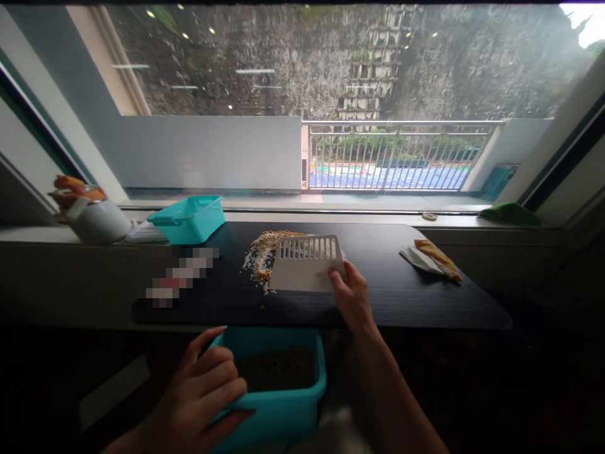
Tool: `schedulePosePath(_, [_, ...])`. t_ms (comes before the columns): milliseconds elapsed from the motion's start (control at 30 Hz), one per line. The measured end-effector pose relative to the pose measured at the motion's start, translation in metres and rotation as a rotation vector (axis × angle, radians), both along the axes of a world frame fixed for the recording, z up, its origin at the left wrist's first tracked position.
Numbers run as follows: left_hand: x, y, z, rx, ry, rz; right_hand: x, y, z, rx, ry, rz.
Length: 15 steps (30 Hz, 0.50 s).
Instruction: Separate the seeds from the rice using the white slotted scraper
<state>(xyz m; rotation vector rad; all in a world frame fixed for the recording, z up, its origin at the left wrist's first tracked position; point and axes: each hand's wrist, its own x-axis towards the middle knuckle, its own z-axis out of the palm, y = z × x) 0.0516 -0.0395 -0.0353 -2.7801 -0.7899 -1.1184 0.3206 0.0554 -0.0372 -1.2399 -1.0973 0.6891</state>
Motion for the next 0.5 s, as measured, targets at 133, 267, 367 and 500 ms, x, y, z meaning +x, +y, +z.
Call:
schedulePosePath(133, [-0.002, 0.0, 0.005, -0.016, -0.002, -0.013, -0.006, 0.005, -0.003, -0.006, -0.005, 0.036])
schedulePosePath(267, [-0.002, -0.001, 0.011, -0.012, 0.038, -0.001, -0.008, 0.005, -0.003, -0.024, -0.021, 0.037])
schedulePosePath(367, [-0.002, -0.002, 0.011, -0.011, 0.04, 0.008, -0.006, 0.002, 0.0, -0.015, 0.025, 0.052])
schedulePosePath(500, [-0.003, -0.001, 0.008, -0.006, 0.031, 0.008, -0.003, -0.001, 0.0, -0.015, 0.041, 0.042])
